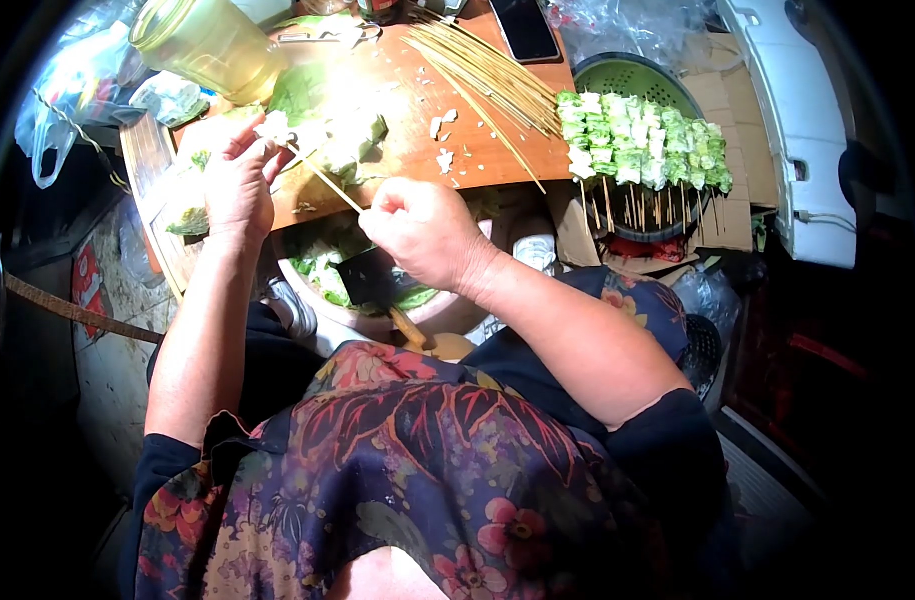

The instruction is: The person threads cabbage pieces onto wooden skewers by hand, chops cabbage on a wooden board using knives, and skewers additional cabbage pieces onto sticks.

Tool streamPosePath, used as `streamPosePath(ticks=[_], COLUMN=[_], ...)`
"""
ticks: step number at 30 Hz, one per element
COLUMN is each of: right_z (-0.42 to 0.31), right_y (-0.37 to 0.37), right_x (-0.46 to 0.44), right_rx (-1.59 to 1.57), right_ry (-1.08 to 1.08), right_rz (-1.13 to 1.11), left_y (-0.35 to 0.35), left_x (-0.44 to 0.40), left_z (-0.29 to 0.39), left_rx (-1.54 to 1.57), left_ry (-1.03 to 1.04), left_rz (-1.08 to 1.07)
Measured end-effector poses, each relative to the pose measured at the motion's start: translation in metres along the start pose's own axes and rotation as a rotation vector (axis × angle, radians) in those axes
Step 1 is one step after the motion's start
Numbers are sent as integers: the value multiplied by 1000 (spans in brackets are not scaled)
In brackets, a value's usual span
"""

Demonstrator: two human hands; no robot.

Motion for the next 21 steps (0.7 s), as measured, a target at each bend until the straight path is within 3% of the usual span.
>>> streamPosePath(ticks=[12, 15, 21], right_z=[-4, -10, -8], right_y=[11, 8, 14], right_x=[2, 2, -5], right_rx=[-69, 39, -119], right_ry=[1, -9, 11], right_rz=[51, 129, 105], left_y=[11, 17, 32], left_x=[0, 2, 11], left_z=[-8, -7, -11], left_rx=[147, 181, 127], left_ry=[-82, -116, -161], left_rz=[-44, -37, -108])
Point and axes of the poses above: each hand's wrist, its own x-axis away from the middle knuckle, its own y-axis out of the palm, z = x × y, the point moved 7 cm from there along -x, towards the middle knuckle, and after that the axes turned 14 degrees about -z, right-handed, at the moved point
